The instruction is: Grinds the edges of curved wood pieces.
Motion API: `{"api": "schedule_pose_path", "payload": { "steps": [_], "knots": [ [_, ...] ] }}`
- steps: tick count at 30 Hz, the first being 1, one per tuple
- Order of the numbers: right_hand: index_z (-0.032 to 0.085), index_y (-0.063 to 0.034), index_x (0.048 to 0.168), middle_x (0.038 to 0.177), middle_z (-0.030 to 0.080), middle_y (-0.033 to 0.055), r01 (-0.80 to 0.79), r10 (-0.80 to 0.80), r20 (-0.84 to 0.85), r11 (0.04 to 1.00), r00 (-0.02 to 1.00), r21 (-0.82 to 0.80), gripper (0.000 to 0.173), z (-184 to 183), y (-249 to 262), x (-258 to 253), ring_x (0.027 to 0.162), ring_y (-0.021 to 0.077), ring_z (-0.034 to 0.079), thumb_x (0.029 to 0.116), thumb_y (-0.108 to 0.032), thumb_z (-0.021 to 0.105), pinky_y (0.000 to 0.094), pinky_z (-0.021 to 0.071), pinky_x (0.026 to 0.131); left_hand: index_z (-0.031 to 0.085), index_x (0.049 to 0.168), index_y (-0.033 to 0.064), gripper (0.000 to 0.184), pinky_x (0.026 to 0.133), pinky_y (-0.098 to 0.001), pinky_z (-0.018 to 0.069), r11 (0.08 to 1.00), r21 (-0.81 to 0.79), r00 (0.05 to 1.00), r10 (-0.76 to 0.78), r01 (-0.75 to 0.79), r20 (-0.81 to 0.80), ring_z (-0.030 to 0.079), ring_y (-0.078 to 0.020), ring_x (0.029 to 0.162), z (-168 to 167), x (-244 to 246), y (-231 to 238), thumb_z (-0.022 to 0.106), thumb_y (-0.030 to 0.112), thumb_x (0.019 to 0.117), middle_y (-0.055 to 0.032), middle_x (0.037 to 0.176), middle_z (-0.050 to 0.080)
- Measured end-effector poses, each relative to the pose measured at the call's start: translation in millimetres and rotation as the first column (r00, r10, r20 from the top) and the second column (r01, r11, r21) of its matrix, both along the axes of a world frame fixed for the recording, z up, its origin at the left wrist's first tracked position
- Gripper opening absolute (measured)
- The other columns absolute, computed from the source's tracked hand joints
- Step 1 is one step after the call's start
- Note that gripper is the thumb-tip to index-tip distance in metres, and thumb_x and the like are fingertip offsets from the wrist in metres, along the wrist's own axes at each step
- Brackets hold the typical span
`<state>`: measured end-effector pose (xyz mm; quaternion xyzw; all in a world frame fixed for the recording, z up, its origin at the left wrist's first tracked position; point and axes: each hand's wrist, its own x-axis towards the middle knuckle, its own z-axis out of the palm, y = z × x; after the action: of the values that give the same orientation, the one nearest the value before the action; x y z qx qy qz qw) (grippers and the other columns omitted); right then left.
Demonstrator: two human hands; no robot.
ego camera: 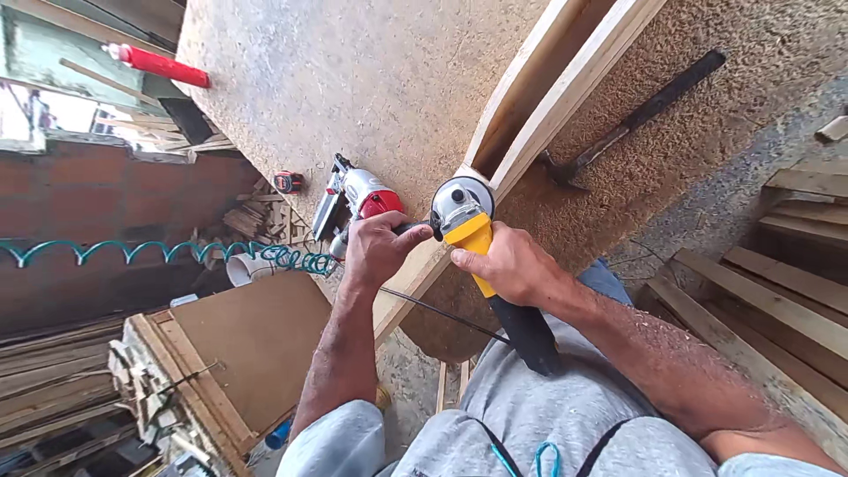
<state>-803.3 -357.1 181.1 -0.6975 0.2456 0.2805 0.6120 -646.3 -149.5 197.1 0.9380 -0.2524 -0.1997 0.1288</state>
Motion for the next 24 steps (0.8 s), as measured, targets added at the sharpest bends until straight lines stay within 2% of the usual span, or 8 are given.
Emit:
{"api": "schedule_pose_path", "payload": {
  "steps": [5, 10, 13, 17, 20, 24],
  "knots": [
    [0.062, -0.0133, 0.12, 0.094, 0.069, 0.0021, -0.021, 0.022, 0.031, 1.0, 0.999, -0.016, 0.065, -4.3, 4.6, 4.4, 0.088, 0.0153, 0.07, 0.0879, -0.07, 0.063, 0.0425, 0.0581, 0.076, 0.075, 0.086, 0.018, 0.067, 0.063, -0.0358, 0.0502, 0.999, 0.029, 1.0, 0.029, -0.029, 0.011, 0.059, -0.0053, 0.064, 0.0, -2.7, 7.5, 0.057, 0.083, 0.0815, 0.0052, 0.071, 0.065],
    [0.061, -0.0118, 0.12, 0.091, 0.067, 0.0031, -0.046, 0.046, -0.017, 0.999, 0.999, 0.013, 0.067, 0.9, 13.5, -24.6, 0.084, 0.0167, 0.069, 0.0871, -0.07, 0.064, 0.0435, 0.0578, 0.073, 0.073, 0.083, 0.0149, 0.073, 0.059, -0.0373, 0.05, 1.0, 0.012, 1.0, 0.002, -0.002, -0.005, 0.059, -0.009, 0.061, 4.6, -32.0, 18.9, 0.055, 0.085, 0.0815, 0.0023, 0.068, 0.064],
    [0.062, -0.0126, 0.118, 0.091, 0.068, 0.0023, -0.047, 0.048, 0.0, 0.999, 0.999, -0.021, 0.067, -1.6, 17.3, -17.2, 0.083, 0.0161, 0.069, 0.0859, -0.071, 0.064, 0.0432, 0.0578, 0.072, 0.073, 0.084, 0.015, 0.07, 0.058, -0.0353, 0.0493, 0.999, -0.007, 0.999, 0.048, -0.048, -0.004, 0.057, -0.0076, 0.06, 0.2, -32.2, 26.2, 0.056, 0.083, 0.0825, 0.003, 0.067, 0.063],
    [0.062, -0.0113, 0.12, 0.095, 0.068, 0.0045, -0.122, 0.123, 0.014, 0.991, 0.992, -0.058, 0.067, 0.5, 31.0, 0.7, 0.089, 0.0183, 0.069, 0.0874, -0.07, 0.064, 0.0452, 0.0575, 0.077, 0.073, 0.086, 0.0144, 0.072, 0.061, -0.0394, 0.0501, 0.992, 0.03, 0.992, 0.121, -0.12, -0.026, 0.058, -0.0098, 0.062, -1.6, -27.6, 46.7, 0.055, 0.084, 0.0818, 0.0021, 0.068, 0.063],
    [0.062, -0.0111, 0.116, 0.093, 0.068, 0.0048, -0.204, 0.204, 0.017, 0.979, 0.979, 0.016, 0.064, 1.3, 54.2, -4.3, 0.087, 0.0186, 0.069, 0.087, -0.068, 0.065, 0.0456, 0.0576, 0.074, 0.072, 0.083, 0.0145, 0.077, 0.059, -0.0421, 0.049, 0.98, 0.102, 0.985, 0.172, -0.169, -0.025, 0.058, -0.012, 0.061, 9.3, -49.4, 80.7, 0.05, 0.088, 0.0809, 0.0012, 0.067, 0.062],
    [0.063, -0.011, 0.114, 0.091, 0.068, 0.0052, -0.258, 0.257, 0.027, 0.964, 0.966, 0.058, 0.063, -0.9, 71.7, -7.3, 0.084, 0.0197, 0.069, 0.0866, -0.068, 0.065, 0.0468, 0.0575, 0.072, 0.072, 0.083, 0.0136, 0.074, 0.06, -0.045, 0.049, 0.958, 0.136, 0.967, 0.256, -0.253, -0.006, 0.059, -0.0144, 0.062, 18.2, -70.6, 101.9, 0.051, 0.085, 0.0825, -0.0006, 0.067, 0.063]
  ]
}}
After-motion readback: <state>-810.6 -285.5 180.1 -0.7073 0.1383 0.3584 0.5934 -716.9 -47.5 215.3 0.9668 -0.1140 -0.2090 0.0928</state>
